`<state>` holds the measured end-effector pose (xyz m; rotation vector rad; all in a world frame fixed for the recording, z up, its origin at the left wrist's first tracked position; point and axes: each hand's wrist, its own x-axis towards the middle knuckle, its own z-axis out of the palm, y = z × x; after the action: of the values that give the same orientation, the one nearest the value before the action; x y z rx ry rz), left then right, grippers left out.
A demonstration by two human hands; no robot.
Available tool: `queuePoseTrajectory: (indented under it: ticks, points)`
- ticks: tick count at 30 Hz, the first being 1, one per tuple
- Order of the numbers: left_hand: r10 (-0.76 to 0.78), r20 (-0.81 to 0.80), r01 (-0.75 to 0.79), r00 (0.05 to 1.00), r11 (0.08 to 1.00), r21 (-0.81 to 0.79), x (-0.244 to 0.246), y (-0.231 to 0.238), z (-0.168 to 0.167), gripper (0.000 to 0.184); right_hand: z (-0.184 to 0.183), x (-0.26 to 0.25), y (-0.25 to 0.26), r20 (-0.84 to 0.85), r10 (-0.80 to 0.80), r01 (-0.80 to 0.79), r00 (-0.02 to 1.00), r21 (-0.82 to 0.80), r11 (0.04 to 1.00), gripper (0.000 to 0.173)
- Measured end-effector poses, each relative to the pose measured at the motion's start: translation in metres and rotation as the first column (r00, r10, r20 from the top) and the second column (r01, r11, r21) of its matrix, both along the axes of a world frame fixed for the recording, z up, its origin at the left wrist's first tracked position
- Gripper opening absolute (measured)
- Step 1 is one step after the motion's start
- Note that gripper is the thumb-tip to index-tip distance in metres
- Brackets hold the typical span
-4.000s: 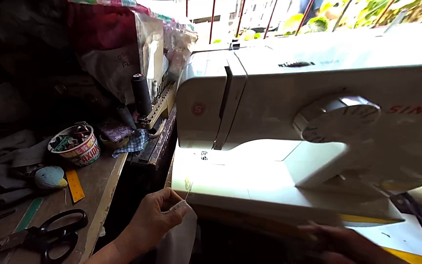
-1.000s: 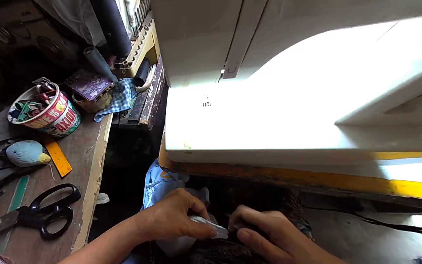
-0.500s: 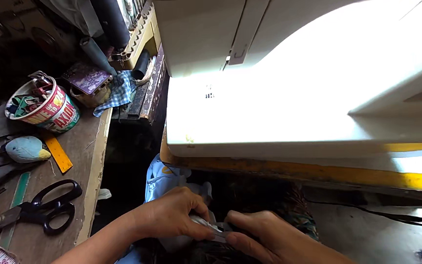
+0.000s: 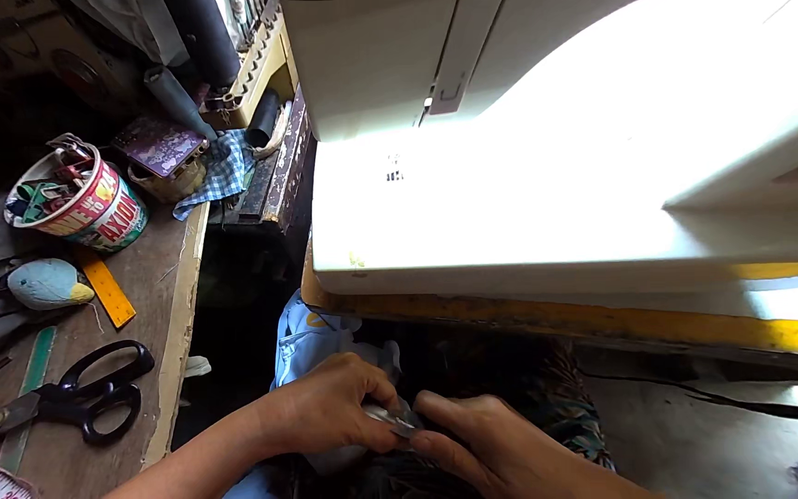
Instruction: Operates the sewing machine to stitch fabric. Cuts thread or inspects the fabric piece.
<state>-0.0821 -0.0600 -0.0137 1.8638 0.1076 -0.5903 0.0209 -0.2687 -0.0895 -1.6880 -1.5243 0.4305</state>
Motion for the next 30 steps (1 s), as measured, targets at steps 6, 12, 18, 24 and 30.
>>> queuePoseTrajectory:
  ticks: [6,12,18,24,30]
  points:
    - [-0.008,0.007,0.007,1.000,0.997,0.076,-0.002,-0.003,0.004,0.016,-0.002,-0.002,-0.001,-0.052,-0.002,0.001,0.999,-0.018,1.000,0.052]
    - [0.010,0.042,-0.015,0.999,0.994,0.108,-0.005,-0.004,0.002,0.019,-0.009,-0.006,-0.002,-0.108,-0.027,0.027,0.994,-0.006,1.000,0.052]
    - [0.006,0.041,-0.011,0.999,0.991,0.134,-0.005,-0.006,0.002,0.020,-0.011,-0.010,-0.001,-0.095,-0.054,0.055,0.994,0.005,0.998,0.050]
    - [0.021,0.031,-0.025,0.999,0.991,0.128,-0.005,-0.004,0.002,0.019,-0.011,-0.012,0.001,-0.046,-0.093,0.094,0.995,0.026,0.995,0.049]
    - [-0.005,0.030,0.001,1.000,0.992,0.129,-0.004,-0.003,0.002,0.019,-0.013,-0.014,0.002,-0.063,-0.086,0.088,0.994,0.031,0.996,0.049]
